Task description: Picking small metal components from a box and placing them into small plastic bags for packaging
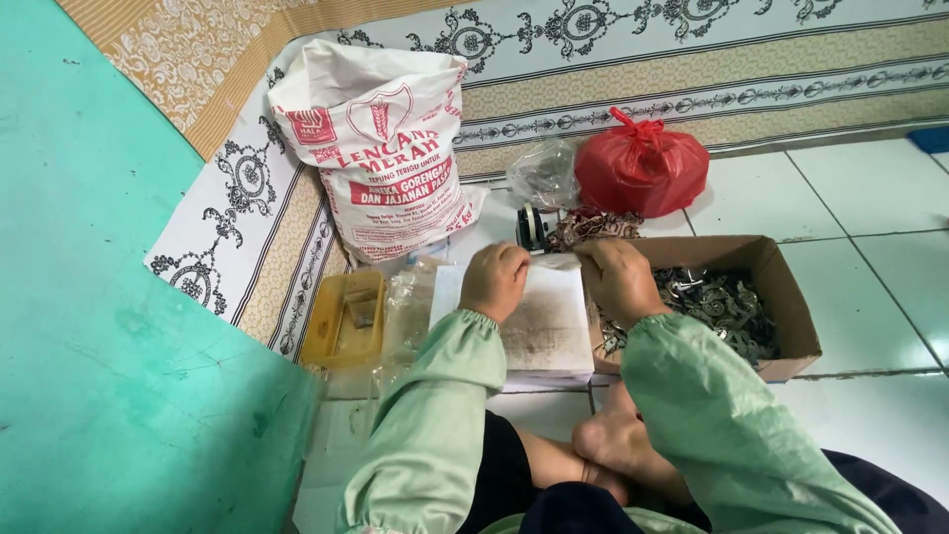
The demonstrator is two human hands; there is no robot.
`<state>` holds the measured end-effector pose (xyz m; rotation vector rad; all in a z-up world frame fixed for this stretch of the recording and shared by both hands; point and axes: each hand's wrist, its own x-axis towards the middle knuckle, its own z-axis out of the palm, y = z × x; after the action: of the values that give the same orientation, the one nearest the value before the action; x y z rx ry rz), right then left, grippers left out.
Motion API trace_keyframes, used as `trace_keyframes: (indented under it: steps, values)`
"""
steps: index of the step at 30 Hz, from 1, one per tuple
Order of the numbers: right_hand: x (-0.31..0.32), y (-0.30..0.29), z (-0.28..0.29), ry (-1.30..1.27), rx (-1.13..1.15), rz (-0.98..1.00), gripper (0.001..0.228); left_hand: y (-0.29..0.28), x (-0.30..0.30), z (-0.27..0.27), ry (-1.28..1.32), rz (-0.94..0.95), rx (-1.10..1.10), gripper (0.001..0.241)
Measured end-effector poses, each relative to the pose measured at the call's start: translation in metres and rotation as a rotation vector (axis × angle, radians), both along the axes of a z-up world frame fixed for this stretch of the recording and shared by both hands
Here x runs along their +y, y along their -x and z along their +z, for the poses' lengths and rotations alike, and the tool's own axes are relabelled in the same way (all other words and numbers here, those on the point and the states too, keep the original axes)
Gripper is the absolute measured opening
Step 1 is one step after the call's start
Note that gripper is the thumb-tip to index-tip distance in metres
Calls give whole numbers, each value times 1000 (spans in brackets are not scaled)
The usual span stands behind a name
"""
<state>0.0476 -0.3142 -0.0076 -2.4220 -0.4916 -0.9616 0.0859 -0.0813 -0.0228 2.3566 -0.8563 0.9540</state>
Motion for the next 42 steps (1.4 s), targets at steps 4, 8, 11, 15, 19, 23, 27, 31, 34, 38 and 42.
trace_keyframes:
  steps: [4,8,11,15,19,23,27,31,34,38,42]
  values:
    - [-11,12,-93,48,-95,52,16,33,5,-67,-102,11,119,30]
    - [-19,55,-149,75,125,144,14,84,5,-95,-258,-94,320,5]
    - [-23,78,-166,93,181,211,14,107,5,-106,-319,-155,329,3]
    - [-31,91,-182,119,143,411,18,110,8,-149,-405,-146,466,12]
    - [-31,101,-162,122,228,377,29,125,10,-88,-362,-194,692,32]
    - [-36,79,-186,35,245,208,29,113,6,-95,-208,-157,639,37]
    - [-21,52,-188,106,373,-7,43,86,-7,-121,-176,-102,628,32]
    - [0,17,-183,217,446,-67,48,60,-26,-103,-161,-71,720,38]
    - [14,-9,-170,293,570,-35,47,32,-36,-102,-229,-12,733,43]
    - [20,-40,-189,457,699,-91,56,-2,-44,-130,-359,19,829,56]
    - [19,-48,-194,490,707,-80,61,-22,-47,-151,-499,26,920,66]
